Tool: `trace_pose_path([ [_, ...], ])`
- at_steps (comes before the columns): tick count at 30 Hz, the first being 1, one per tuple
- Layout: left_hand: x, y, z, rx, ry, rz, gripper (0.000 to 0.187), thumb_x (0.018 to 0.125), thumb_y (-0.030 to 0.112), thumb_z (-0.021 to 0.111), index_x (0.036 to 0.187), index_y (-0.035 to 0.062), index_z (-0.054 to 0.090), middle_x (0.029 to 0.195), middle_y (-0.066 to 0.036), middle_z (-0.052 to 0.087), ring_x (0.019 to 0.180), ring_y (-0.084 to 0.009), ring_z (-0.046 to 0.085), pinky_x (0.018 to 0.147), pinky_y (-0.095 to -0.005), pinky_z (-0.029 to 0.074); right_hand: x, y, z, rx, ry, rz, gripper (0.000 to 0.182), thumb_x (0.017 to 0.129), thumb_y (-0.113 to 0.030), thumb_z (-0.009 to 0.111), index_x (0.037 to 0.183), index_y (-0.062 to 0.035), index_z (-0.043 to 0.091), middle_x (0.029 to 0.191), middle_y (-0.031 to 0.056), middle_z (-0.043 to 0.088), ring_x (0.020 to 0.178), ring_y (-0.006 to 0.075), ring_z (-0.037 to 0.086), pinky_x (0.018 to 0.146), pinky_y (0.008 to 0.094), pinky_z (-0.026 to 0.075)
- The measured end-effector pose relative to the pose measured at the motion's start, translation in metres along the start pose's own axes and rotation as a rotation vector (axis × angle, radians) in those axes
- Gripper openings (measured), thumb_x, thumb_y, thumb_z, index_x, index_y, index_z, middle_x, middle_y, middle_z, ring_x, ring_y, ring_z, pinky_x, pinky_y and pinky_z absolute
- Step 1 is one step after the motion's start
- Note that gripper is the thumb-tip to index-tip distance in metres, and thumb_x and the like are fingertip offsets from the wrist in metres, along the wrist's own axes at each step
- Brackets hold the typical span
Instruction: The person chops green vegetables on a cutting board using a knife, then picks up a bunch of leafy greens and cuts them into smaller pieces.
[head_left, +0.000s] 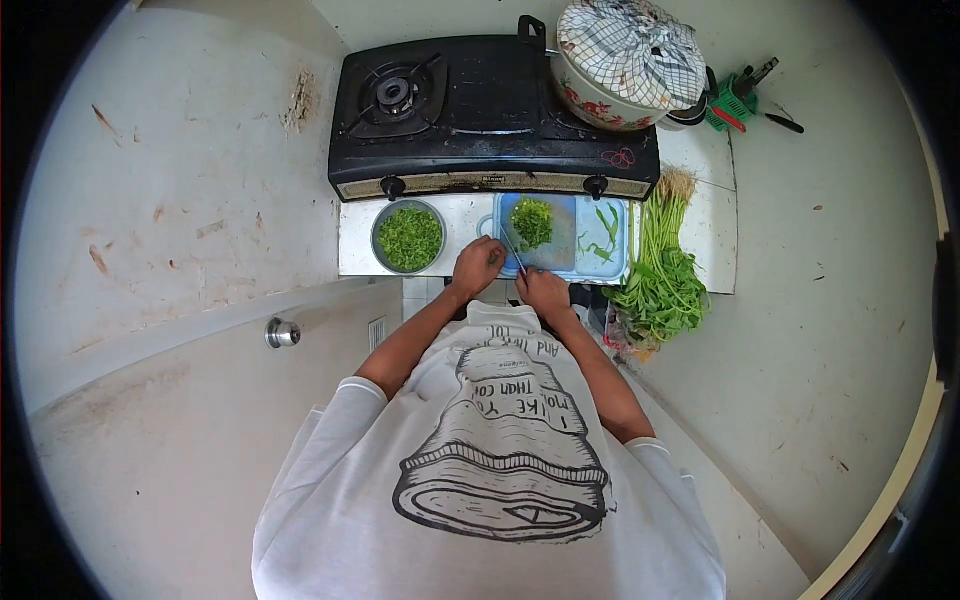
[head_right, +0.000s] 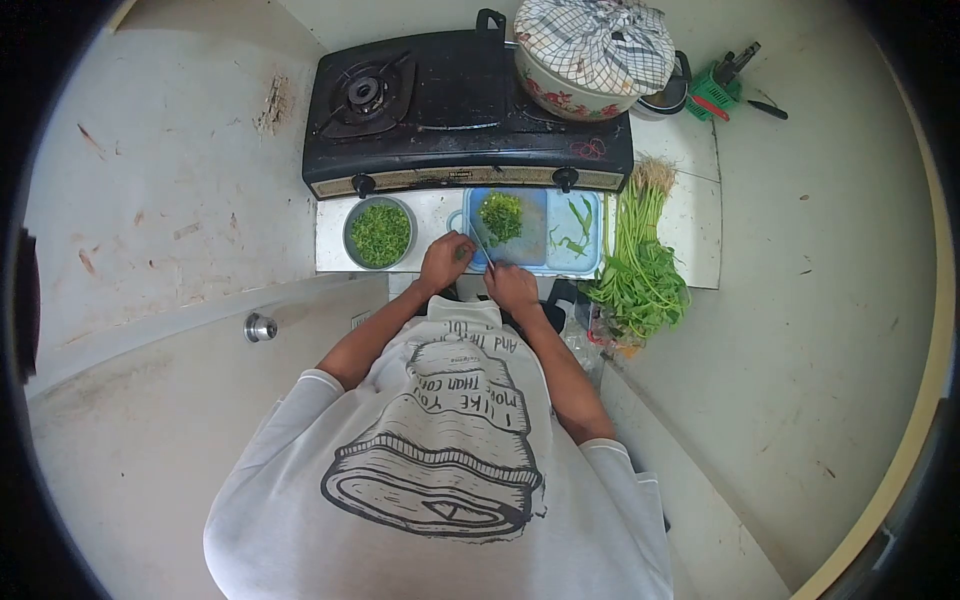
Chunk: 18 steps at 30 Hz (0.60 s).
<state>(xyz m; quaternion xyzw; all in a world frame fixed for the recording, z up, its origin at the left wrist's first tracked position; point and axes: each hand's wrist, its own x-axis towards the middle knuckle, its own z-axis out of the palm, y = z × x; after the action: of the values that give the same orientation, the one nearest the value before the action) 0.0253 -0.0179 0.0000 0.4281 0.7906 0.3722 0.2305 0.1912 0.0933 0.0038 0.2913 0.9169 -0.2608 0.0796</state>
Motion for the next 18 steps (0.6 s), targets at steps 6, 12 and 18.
trace_pose_path([
  [6, 0.001, -0.003, 0.003, -0.043, 0.022, 0.004, 0.009, 0.083, 0.008, 0.07, 0.091, 0.0041, 0.072, 0.087, -0.014, 0.068, 0.084, -0.0347, 0.068, 0.077, -0.0445, 0.056, -0.001, -0.001, 0.003, 0.009, 0.0, -0.027, 0.046, 0.103, -0.041, 0.053, 0.091, -0.0002, 0.07, 0.073, 0.0275, 0.07, 0.072, 0.0461, 0.072, 0.069, 0.0561, 0.058],
  [12, 0.0, -0.001, 0.0, 0.006, -0.012, 0.015, 0.009, 0.083, 0.008, 0.068, 0.09, 0.0037, 0.071, 0.085, -0.015, 0.067, 0.085, -0.0362, 0.068, 0.077, -0.0459, 0.056, 0.005, -0.006, 0.008, -0.022, -0.032, -0.009, 0.043, 0.103, -0.038, 0.054, 0.093, 0.0007, 0.07, 0.076, 0.0265, 0.072, 0.073, 0.0442, 0.074, 0.072, 0.0545, 0.06],
  [18, 0.0, -0.006, 0.004, -0.003, 0.011, 0.045, 0.009, 0.084, 0.007, 0.069, 0.091, 0.0022, 0.07, 0.086, -0.015, 0.067, 0.086, -0.0358, 0.067, 0.079, -0.0458, 0.055, 0.005, -0.003, 0.01, -0.008, -0.014, -0.018, 0.042, 0.103, -0.037, 0.053, 0.094, 0.0006, 0.07, 0.077, 0.0269, 0.072, 0.074, 0.0442, 0.074, 0.071, 0.0543, 0.06],
])
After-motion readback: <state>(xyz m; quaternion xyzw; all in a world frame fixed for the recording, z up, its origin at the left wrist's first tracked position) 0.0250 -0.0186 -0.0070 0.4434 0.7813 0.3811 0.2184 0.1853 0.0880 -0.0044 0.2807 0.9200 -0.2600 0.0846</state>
